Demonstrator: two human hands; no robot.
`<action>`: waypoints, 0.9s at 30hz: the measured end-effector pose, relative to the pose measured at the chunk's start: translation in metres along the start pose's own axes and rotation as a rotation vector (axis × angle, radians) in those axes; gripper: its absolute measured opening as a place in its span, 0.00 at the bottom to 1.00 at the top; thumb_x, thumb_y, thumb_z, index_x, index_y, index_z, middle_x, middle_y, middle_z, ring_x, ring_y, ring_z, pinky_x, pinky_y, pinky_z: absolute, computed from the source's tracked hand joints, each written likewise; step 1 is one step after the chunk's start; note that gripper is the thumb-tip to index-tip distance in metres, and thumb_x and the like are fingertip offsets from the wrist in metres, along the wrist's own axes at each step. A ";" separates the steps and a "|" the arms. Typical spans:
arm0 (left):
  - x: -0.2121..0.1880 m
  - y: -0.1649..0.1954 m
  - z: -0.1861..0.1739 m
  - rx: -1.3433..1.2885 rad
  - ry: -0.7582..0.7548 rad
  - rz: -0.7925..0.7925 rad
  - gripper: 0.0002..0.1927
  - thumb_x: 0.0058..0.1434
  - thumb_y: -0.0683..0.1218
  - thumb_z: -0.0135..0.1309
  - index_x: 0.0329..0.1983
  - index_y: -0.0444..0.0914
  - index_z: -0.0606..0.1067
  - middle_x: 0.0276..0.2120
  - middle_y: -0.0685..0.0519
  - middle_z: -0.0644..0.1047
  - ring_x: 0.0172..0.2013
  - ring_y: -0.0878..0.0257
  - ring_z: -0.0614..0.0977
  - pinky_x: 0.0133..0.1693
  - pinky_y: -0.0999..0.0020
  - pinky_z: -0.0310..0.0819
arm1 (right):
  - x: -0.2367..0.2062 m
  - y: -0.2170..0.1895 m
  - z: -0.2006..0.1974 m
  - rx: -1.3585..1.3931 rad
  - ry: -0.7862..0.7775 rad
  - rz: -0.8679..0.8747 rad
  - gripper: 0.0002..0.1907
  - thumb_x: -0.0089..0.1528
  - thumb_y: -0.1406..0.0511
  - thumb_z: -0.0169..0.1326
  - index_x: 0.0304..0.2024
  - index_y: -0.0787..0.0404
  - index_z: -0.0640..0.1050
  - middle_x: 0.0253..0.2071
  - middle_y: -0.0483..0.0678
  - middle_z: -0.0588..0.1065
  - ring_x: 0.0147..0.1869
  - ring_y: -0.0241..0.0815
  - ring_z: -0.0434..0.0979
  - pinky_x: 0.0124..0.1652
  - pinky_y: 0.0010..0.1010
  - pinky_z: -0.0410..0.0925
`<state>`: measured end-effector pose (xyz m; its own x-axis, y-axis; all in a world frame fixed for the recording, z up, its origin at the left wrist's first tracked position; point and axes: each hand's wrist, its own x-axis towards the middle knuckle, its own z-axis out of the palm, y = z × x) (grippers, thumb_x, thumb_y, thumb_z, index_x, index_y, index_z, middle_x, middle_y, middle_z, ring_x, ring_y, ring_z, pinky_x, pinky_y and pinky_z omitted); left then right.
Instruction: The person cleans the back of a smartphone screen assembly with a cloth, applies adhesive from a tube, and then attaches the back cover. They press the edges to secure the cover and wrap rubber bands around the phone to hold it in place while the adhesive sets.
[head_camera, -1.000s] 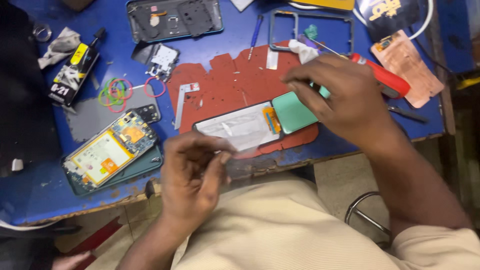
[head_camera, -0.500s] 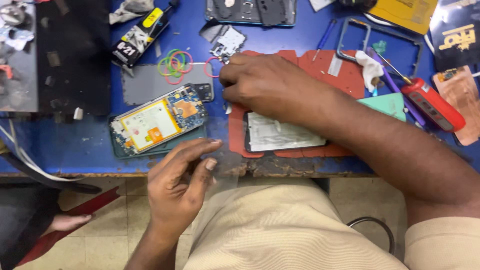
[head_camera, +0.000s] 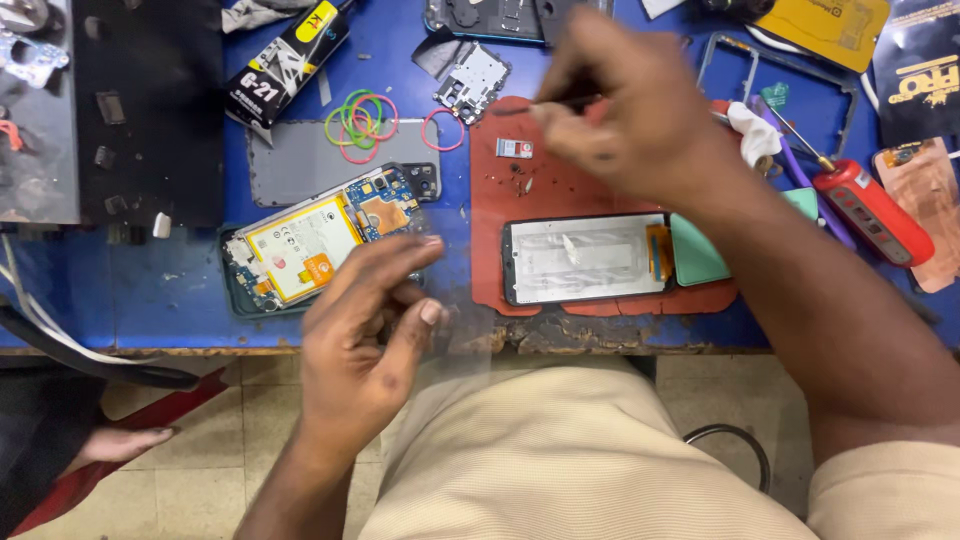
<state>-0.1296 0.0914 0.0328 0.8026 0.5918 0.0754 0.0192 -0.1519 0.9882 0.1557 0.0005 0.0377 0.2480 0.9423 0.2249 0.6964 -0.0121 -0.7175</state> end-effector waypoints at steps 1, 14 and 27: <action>0.002 0.000 -0.001 0.022 -0.005 0.009 0.20 0.62 0.29 0.52 0.59 0.30 0.75 0.56 0.45 0.76 0.37 0.70 0.81 0.36 0.78 0.77 | -0.005 -0.001 -0.006 0.041 0.054 0.020 0.09 0.71 0.71 0.62 0.40 0.67 0.75 0.38 0.49 0.79 0.41 0.34 0.82 0.45 0.25 0.77; 0.025 0.008 0.015 0.106 -0.164 0.030 0.29 0.55 0.29 0.54 0.61 0.37 0.75 0.59 0.47 0.76 0.34 0.70 0.80 0.35 0.76 0.77 | -0.071 -0.087 0.023 -0.156 0.084 -0.305 0.12 0.59 0.75 0.65 0.44 0.71 0.80 0.40 0.55 0.80 0.44 0.50 0.83 0.42 0.36 0.77; 0.017 0.031 0.025 0.292 -0.066 0.207 0.27 0.59 0.28 0.53 0.63 0.35 0.73 0.61 0.44 0.75 0.55 0.55 0.84 0.52 0.69 0.80 | -0.069 -0.091 0.035 -0.469 0.104 -0.428 0.17 0.56 0.69 0.59 0.46 0.73 0.80 0.43 0.58 0.79 0.44 0.51 0.81 0.42 0.39 0.75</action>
<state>-0.1007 0.0767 0.0615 0.8437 0.4741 0.2519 0.0139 -0.4883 0.8725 0.0518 -0.0520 0.0649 -0.0693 0.8589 0.5074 0.9629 0.1905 -0.1909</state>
